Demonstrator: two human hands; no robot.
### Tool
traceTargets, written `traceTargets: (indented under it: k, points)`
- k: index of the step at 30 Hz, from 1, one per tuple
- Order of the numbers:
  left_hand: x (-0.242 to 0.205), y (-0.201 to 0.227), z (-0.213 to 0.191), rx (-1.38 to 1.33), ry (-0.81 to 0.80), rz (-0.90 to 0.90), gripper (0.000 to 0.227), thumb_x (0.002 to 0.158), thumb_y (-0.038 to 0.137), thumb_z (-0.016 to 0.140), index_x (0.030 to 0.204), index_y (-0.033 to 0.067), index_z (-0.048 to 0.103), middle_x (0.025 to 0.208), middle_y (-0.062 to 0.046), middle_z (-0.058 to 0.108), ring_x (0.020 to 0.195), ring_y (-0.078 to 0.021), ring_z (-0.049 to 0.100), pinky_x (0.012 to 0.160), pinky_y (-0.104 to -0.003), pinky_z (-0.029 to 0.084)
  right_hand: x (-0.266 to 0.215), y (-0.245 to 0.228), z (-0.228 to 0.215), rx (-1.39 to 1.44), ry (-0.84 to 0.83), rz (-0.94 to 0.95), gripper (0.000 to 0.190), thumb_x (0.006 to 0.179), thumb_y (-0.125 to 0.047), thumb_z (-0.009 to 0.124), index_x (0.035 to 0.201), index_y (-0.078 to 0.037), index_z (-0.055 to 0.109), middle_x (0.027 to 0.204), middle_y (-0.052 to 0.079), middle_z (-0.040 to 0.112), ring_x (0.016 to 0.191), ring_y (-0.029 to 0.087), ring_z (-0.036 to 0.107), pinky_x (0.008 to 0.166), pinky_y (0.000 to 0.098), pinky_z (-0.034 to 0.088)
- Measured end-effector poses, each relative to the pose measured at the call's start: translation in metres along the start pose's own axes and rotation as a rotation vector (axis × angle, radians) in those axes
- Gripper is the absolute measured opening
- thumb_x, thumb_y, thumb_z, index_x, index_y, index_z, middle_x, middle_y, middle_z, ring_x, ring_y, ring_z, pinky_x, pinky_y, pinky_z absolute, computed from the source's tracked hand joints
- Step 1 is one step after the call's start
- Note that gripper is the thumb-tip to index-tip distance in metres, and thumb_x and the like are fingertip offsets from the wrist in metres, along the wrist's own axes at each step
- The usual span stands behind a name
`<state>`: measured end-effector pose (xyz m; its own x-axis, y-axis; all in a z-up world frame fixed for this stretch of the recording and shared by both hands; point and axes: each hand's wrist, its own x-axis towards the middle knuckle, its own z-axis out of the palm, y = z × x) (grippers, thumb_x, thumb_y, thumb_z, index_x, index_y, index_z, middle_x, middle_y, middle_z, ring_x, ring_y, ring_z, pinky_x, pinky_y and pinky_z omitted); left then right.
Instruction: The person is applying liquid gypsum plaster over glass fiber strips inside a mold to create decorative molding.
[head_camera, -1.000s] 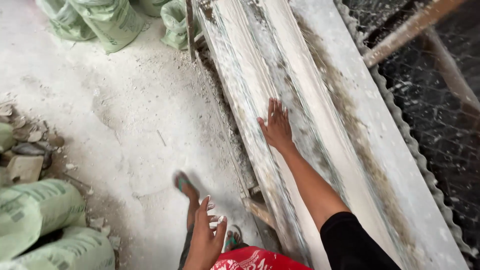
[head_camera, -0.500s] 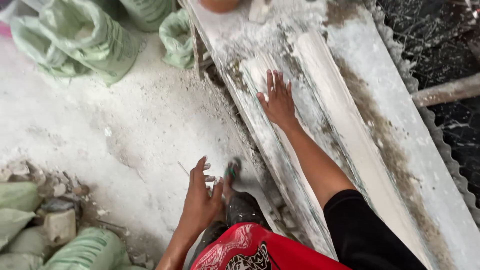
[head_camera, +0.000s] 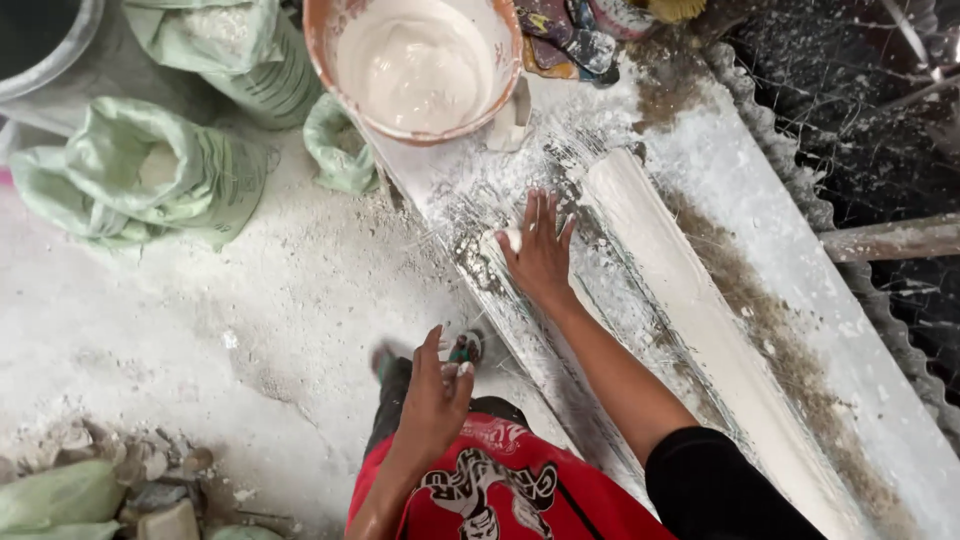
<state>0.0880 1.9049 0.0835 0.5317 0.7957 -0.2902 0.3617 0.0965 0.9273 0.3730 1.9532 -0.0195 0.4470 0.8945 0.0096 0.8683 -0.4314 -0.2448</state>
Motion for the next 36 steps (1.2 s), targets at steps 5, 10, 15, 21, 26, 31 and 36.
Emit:
traceTargets:
  k: [5,10,15,21,26,31,36]
  points:
    - [0.072,0.003,-0.017,0.135,-0.146,0.07,0.07,0.094,0.018,0.066,0.154,0.004,0.03,0.138,-0.023,0.049,0.108,-0.0319,0.066,0.08,-0.038,0.06,0.012,0.001,-0.006,0.169,0.133,0.063,0.072,0.109,-0.051,0.038,0.157,0.002,0.026,0.161,0.026,0.031,0.154,0.042,0.018,0.123,0.0604,0.011]
    - [0.155,0.034,-0.033,0.491,-0.237,0.431,0.074,0.089,0.022,0.071,0.15,-0.0006,0.035,0.137,-0.028,0.052,0.122,-0.0496,0.054,0.097,-0.057,0.045,0.025,0.005,0.002,0.748,0.282,0.447,0.056,0.108,-0.048,0.047,0.097,0.003,0.067,0.092,0.018,0.069,0.09,0.027,0.067,0.089,0.0426,0.055]
    - [0.242,0.07,-0.006,0.646,-0.432,0.551,0.062,0.089,0.016,0.065,0.146,0.0004,0.046,0.139,-0.027,0.051,0.127,-0.0446,0.05,0.105,-0.053,0.042,0.05,-0.009,0.012,1.157,0.503,0.934,0.057,0.111,-0.049,0.04,0.077,-0.007,0.055,0.068,0.007,0.056,0.06,0.015,0.052,0.054,0.0331,0.042]
    - [0.308,0.046,0.045,0.846,-0.684,0.95,0.052,0.084,0.007,0.059,0.136,0.0049,0.06,0.132,-0.018,0.062,0.118,-0.0361,0.056,0.093,-0.05,0.044,-0.062,0.079,0.141,1.482,0.579,0.555,0.048,0.116,-0.029,0.056,0.08,0.0,0.046,0.074,0.009,0.048,0.064,0.018,0.045,0.066,0.0389,0.043]
    - [0.342,0.016,0.073,1.102,-0.818,1.0,0.035,0.089,0.007,0.056,0.123,0.003,0.064,0.116,-0.015,0.068,0.112,-0.0329,0.058,0.091,-0.048,0.046,-0.051,-0.071,-0.019,0.338,0.262,0.472,0.049,0.096,-0.032,0.051,0.133,-0.001,0.055,0.14,0.021,0.054,0.131,0.037,0.049,0.108,0.0561,0.043]
    - [0.341,0.031,0.06,1.161,-0.836,1.146,0.024,0.088,0.011,0.06,0.11,0.0062,0.069,0.109,-0.014,0.068,0.111,-0.0327,0.059,0.089,-0.048,0.046,-0.055,-0.095,-0.003,0.102,0.123,0.544,0.074,0.103,-0.045,0.042,0.16,0.001,0.032,0.169,0.017,0.02,0.157,0.037,0.013,0.123,0.0617,0.014]
    - [0.34,0.057,0.048,1.4,-0.938,1.45,0.02,0.082,0.015,0.068,0.101,0.0115,0.073,0.11,-0.01,0.067,0.115,-0.0275,0.058,0.095,-0.047,0.044,-0.071,-0.086,-0.004,0.064,0.005,0.941,0.076,0.107,-0.053,0.03,0.161,-0.002,0.019,0.171,0.015,0.011,0.157,0.042,-0.001,0.12,0.0661,0.002]
